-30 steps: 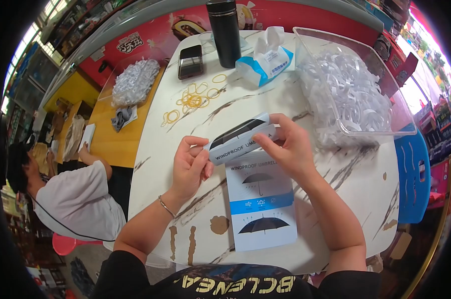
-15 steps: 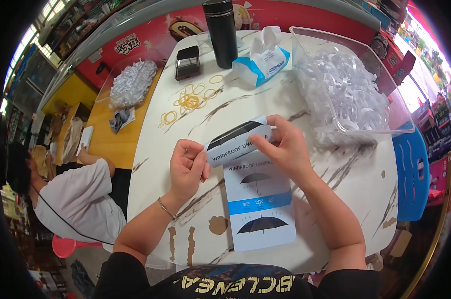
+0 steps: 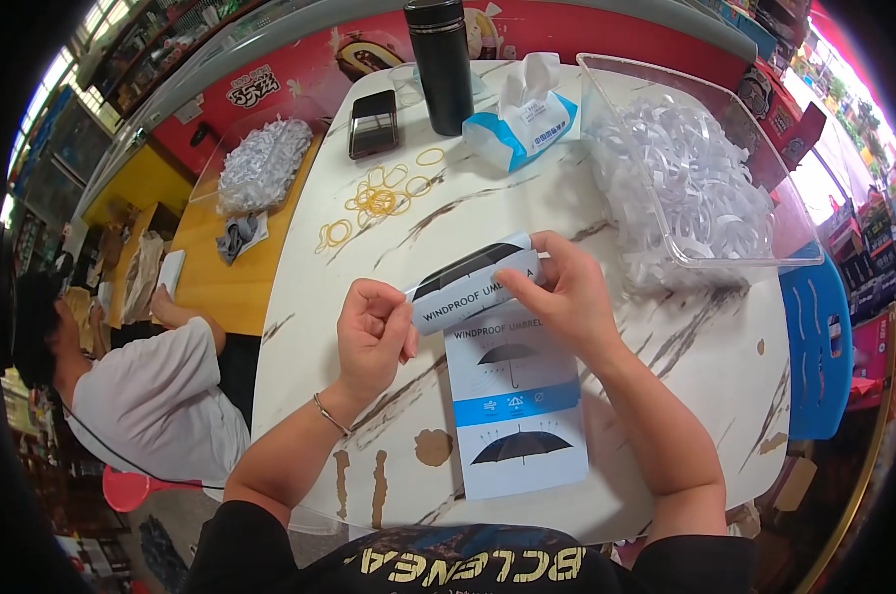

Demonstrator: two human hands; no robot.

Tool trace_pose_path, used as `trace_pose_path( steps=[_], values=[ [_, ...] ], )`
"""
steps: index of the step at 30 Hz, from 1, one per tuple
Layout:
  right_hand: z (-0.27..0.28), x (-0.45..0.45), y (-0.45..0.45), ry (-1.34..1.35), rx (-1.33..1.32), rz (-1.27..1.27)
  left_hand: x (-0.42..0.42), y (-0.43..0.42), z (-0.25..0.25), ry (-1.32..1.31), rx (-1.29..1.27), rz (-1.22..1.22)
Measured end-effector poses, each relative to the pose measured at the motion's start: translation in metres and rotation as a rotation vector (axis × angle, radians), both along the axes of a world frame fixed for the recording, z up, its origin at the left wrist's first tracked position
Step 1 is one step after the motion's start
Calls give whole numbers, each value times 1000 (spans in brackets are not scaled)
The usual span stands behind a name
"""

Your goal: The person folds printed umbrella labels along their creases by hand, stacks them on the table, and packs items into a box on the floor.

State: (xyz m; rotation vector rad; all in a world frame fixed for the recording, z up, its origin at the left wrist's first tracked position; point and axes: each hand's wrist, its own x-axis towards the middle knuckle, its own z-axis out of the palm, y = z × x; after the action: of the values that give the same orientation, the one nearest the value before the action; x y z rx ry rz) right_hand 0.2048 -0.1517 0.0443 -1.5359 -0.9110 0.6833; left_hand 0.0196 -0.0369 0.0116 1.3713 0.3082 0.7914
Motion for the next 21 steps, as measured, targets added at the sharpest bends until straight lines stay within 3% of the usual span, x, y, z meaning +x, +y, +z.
trace_pose_path(
  steps=[16, 21],
  values=[
    [-8, 11, 0, -36, -5, -12, -1, 0, 1, -1, 26, 5],
    [-5, 12, -1, -351, 31, -124, -2, 2, 2, 1, -15, 11]
  ],
)
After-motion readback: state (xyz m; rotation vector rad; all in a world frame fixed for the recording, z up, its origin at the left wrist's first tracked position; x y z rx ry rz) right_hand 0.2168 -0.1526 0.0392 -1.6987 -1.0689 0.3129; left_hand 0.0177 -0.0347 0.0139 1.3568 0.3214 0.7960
